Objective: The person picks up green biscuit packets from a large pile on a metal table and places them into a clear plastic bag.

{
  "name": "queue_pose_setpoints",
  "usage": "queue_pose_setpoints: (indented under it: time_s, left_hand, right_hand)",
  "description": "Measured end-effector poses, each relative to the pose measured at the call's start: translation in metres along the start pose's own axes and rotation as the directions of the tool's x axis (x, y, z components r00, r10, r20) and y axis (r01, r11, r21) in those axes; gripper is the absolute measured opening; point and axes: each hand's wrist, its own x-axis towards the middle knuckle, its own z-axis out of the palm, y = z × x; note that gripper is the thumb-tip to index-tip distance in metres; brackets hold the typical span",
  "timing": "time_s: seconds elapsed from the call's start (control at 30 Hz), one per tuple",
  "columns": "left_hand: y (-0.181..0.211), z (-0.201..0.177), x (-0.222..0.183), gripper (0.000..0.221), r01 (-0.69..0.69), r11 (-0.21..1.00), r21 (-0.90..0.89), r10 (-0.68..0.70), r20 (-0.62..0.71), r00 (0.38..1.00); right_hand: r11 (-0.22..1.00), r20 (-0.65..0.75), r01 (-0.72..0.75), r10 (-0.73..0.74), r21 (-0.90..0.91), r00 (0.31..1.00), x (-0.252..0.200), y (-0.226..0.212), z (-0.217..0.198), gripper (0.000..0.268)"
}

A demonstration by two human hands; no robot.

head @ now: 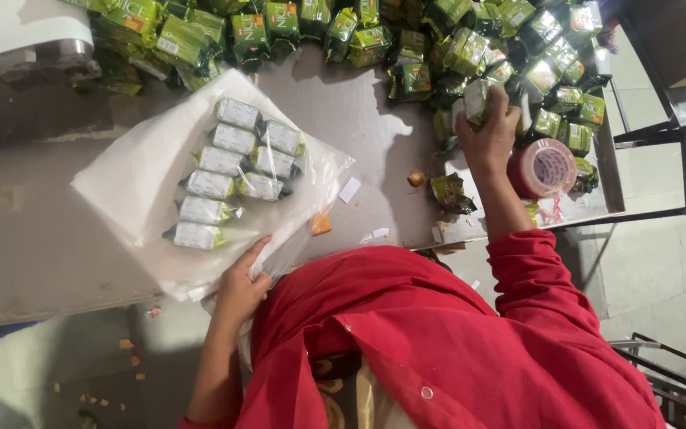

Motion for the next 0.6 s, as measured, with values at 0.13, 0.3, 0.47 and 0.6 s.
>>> queue_pose_setpoints:
  time_s: [0.13, 0.3, 0.47, 0.6]
  left_hand:
    - [-0.001, 0.0, 0.0, 0.069, 0.007, 1.0, 0.03, -0.006, -0.02, 1.0]
    - [-0.001, 0.0, 0.001, 0.07, 0.028, 1.0, 0.006, -0.028, -0.001, 1.0]
    - [0.0, -0.001, 0.004, 0.074, 0.075, 0.997, 0.026, -0.075, -0.001, 0.997]
    - [-0.009, 0.002, 0.003, 0.073, 0.09, 0.993, -0.08, -0.089, 0.017, 0.996]
  right_hand:
    - [0.582, 0.296, -0.609, 0.546, 0.538, 0.784, 0.023, 0.001, 0.001, 0.052]
    - [0.586, 0.277, -0.276, 0.09, 0.762, 0.957, 0.018, 0.006, -0.012, 0.055]
    - [0.64, 0.223, 0.206, -0.524, 0.741, 0.822, 0.03, -0.046, 0.015, 0.065]
    - [0.819, 0.309, 0.241, -0.444, 0.52, 0.841, 0.035, -0.076, 0.048, 0.067]
